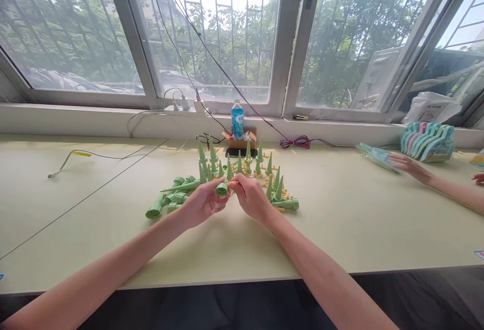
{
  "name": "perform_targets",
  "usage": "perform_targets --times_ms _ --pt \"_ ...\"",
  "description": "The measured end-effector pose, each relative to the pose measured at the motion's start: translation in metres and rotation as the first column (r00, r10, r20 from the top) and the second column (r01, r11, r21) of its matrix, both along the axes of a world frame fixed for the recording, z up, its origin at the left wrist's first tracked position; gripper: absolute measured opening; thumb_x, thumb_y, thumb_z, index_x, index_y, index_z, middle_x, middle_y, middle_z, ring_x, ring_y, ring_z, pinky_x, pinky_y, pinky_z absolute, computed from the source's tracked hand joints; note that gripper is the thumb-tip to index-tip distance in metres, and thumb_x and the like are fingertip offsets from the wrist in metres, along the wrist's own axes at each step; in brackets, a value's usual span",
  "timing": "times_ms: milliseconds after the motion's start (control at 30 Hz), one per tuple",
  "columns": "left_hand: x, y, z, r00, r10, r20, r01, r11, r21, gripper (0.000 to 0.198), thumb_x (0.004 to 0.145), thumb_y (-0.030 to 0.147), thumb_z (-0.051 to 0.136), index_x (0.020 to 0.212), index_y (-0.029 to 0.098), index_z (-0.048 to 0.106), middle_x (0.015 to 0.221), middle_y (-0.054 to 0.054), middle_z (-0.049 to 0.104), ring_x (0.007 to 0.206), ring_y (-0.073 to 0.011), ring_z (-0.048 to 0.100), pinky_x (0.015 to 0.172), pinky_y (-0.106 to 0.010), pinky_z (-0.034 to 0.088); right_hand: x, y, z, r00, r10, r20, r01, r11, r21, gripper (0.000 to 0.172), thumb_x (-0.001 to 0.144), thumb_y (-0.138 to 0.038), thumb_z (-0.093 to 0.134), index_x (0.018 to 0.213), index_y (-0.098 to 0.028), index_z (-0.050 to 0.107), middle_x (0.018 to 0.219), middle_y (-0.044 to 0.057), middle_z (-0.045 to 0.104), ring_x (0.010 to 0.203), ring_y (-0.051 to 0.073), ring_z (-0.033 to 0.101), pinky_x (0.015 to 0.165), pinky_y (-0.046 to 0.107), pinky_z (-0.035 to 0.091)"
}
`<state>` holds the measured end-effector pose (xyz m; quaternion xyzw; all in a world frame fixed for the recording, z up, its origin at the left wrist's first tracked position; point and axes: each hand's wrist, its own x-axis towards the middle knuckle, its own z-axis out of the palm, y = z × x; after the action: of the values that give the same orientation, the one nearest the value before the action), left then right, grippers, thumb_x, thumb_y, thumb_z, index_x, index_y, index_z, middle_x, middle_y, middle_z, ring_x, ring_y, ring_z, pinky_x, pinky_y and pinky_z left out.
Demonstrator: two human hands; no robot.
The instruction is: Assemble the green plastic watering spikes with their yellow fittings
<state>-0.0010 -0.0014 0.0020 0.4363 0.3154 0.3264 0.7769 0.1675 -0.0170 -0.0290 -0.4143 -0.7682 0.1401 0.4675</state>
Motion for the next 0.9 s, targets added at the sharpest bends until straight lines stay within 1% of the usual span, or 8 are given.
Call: perform_targets --times_ms 67,167,267,333,600,733,833,900 --pt "0.000 0.000 -0.001 1.000 -0.011 -0.010 0.011 1.000 0.026 0.026 0.085 0.040 0.058 0.082 0.016 0.049 0.069 -0.002 0.058 0.043 -0.0049 0.041 0.042 -0.019 0.031 0.000 0.000 0.000 1.000 -0.013 0.017 0.012 1.000 0.018 0.033 0.100 -0.039 0.036 0.077 -0.019 0.048 0.062 -0.003 0.047 0.053 0.010 0.038 0.055 0.022 0.033" --pt "0.000 0.000 -0.002 0.998 -0.039 -0.039 0.046 0.983 0.180 0.028 0.087 0.042 0.056 0.082 0.014 0.052 0.070 -0.003 0.058 0.042 -0.0045 0.041 0.040 -0.019 0.030 0.000 0.000 0.000 0.999 -0.021 0.038 0.020 1.000 0.013 0.036 0.100 -0.038 0.032 0.071 -0.020 0.043 0.063 -0.002 0.050 0.054 0.010 0.039 0.055 0.023 0.032" --pt "0.000 -0.002 -0.002 0.998 -0.011 -0.063 0.034 0.924 0.381 0.029 0.087 0.042 0.058 0.079 0.015 0.052 0.077 -0.003 0.059 0.045 -0.0054 0.045 0.039 -0.019 0.031 -0.001 -0.001 0.000 1.000 -0.013 0.020 0.013 1.000 -0.006 0.037 0.101 -0.039 0.030 0.071 -0.020 0.041 0.062 -0.001 0.052 0.054 0.010 0.043 0.056 0.023 0.034" --pt "0.001 -0.004 -0.002 0.997 0.001 -0.080 0.036 0.890 0.455 0.029 0.087 0.043 0.058 0.080 0.016 0.051 0.080 -0.002 0.059 0.045 -0.0049 0.045 0.038 -0.019 0.031 -0.002 -0.001 0.000 1.000 -0.013 0.002 0.013 1.000 -0.016 0.038 0.101 -0.040 0.029 0.070 -0.020 0.041 0.062 -0.001 0.052 0.054 0.011 0.046 0.057 0.023 0.036" --pt "0.001 -0.007 0.000 0.982 0.093 -0.162 0.013 0.831 0.555 0.034 0.086 0.049 0.058 0.078 0.018 0.046 0.074 0.002 0.054 0.041 -0.0042 0.047 0.038 -0.019 0.034 -0.001 0.001 0.000 0.999 -0.040 -0.029 0.040 0.999 -0.016 0.040 0.100 -0.042 0.032 0.068 -0.020 0.041 0.060 -0.002 0.050 0.053 0.010 0.044 0.055 0.023 0.035" --pt "0.002 -0.007 -0.002 0.971 0.152 -0.184 0.001 0.769 0.639 0.034 0.085 0.047 0.060 0.077 0.017 0.045 0.074 0.003 0.054 0.036 -0.0033 0.047 0.038 -0.020 0.034 0.000 0.000 0.000 0.997 -0.046 -0.054 0.045 0.999 -0.022 0.040 0.099 -0.042 0.032 0.067 -0.020 0.040 0.059 -0.003 0.047 0.052 0.010 0.042 0.054 0.023 0.034" --pt "0.003 -0.004 -0.007 0.964 0.202 -0.173 -0.027 0.721 0.693 0.033 0.084 0.046 0.061 0.078 0.018 0.046 0.071 0.004 0.050 0.037 -0.0047 0.047 0.035 -0.021 0.035 0.000 0.001 0.000 0.996 -0.056 -0.063 0.054 0.998 -0.036 0.042 0.099 -0.043 0.033 0.065 -0.020 0.039 0.058 -0.003 0.046 0.051 0.010 0.041 0.053 0.023 0.032" --pt "0.003 -0.002 -0.011 0.953 0.233 -0.193 -0.018 0.682 0.731 0.031 0.084 0.046 0.060 0.079 0.019 0.049 0.063 0.005 0.044 0.039 -0.0065 0.047 0.033 -0.020 0.035 0.000 0.001 0.000 0.996 -0.066 -0.065 0.063 0.997 -0.045 0.043 0.099 -0.043 0.033 0.063 -0.020 0.039 0.057 -0.003 0.045 0.051 0.010 0.040 0.052 0.024 0.032"
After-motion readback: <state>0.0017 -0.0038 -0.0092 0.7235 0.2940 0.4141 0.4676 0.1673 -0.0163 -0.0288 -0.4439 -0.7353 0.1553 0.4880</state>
